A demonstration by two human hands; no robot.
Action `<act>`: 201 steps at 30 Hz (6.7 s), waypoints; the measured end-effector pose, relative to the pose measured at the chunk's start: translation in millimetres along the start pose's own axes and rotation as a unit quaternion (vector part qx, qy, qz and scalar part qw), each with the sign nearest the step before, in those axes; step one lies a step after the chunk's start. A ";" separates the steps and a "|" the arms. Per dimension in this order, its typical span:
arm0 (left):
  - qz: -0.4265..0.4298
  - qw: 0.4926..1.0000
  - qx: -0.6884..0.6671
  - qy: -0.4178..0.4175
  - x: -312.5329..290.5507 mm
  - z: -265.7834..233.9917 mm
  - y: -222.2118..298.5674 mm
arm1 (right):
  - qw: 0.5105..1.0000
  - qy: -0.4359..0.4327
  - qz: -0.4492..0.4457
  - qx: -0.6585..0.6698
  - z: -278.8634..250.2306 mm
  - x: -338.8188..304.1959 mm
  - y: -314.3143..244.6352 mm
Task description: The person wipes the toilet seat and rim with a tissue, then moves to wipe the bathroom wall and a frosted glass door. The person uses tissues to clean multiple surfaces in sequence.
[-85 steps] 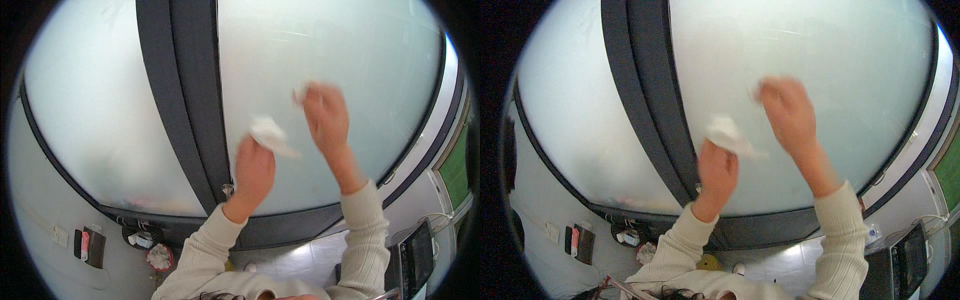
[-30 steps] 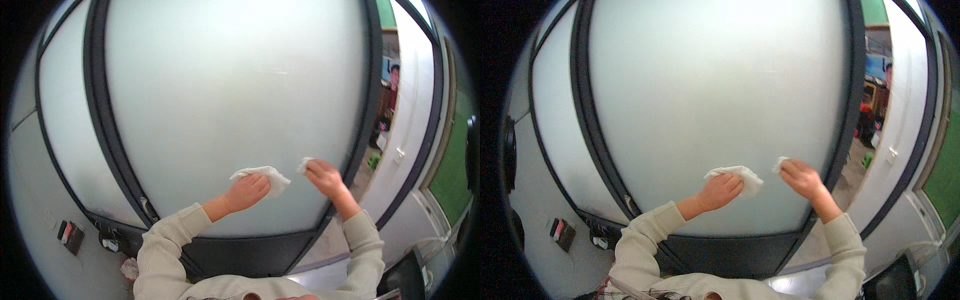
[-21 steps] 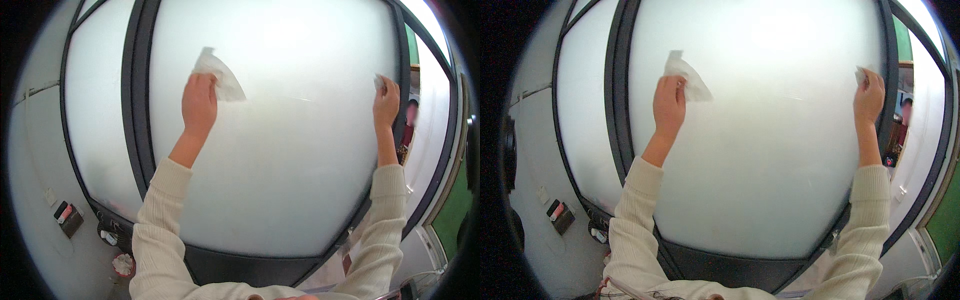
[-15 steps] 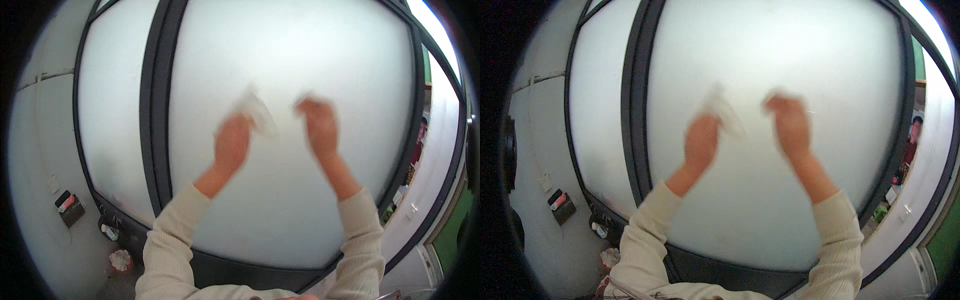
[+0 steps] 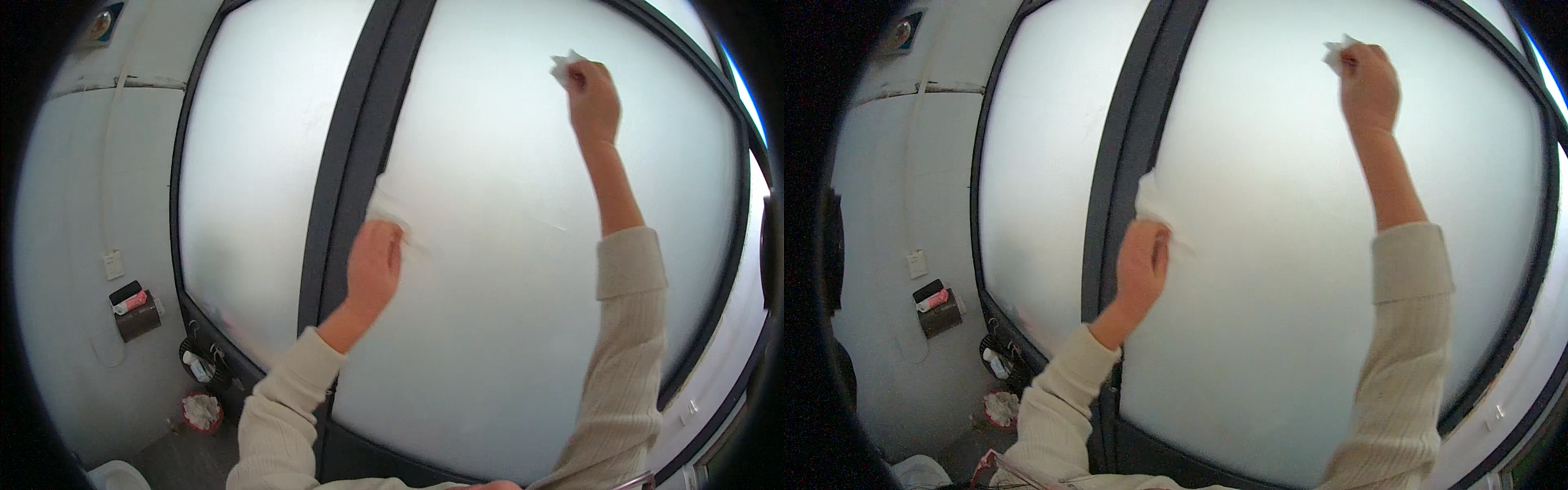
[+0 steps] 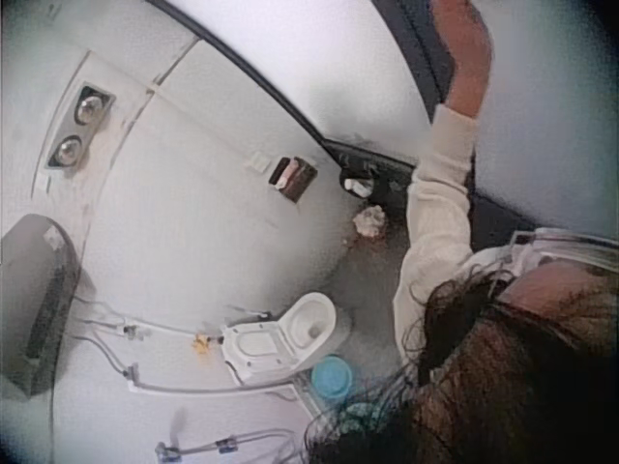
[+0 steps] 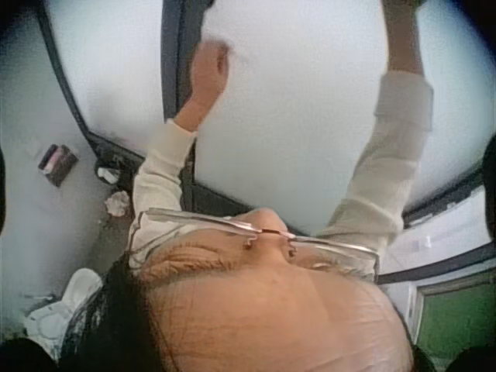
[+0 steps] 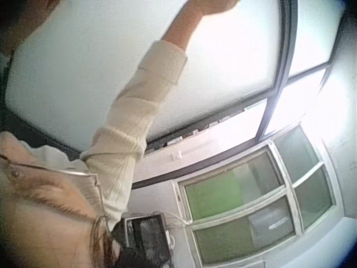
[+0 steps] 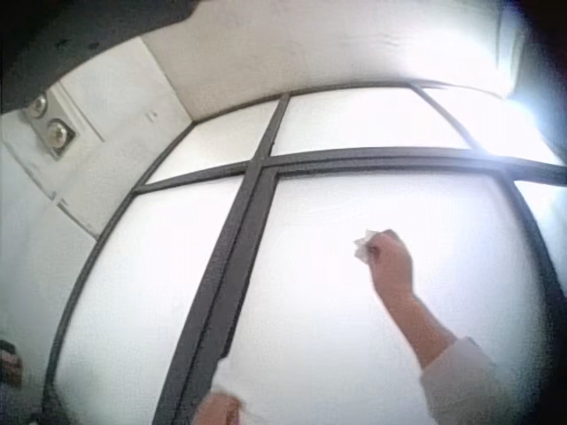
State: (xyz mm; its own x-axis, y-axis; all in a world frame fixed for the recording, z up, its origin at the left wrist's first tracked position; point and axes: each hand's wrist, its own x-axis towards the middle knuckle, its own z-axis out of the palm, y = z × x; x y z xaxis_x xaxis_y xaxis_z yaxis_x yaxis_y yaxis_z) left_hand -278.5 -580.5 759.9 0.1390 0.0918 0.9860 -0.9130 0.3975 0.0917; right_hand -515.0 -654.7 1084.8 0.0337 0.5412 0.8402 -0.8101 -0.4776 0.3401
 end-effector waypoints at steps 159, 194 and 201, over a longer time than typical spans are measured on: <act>0.242 0.731 -0.261 -0.582 -430.8 188.5 399.1 | 0.736 -0.266 0.614 -0.102 -631.5 -601.5 9.6; 0.194 0.644 -0.179 -0.718 -442.9 55.1 206.4 | 0.752 -0.315 0.512 -0.271 -553.6 -637.7 -69.4; 0.105 0.658 -0.100 -0.739 -411.7 -21.4 110.6 | 0.723 -0.415 0.552 0.011 -469.3 -606.0 -232.0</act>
State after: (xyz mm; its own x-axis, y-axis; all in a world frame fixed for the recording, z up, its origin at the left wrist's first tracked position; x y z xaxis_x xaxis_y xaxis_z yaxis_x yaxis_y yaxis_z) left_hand -428.4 -554.8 361.1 -0.6417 -0.7656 0.0466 -0.7634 0.6434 0.0567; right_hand -622.2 -547.0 298.5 -0.2792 -0.7762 0.5652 -0.6029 -0.3164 -0.7324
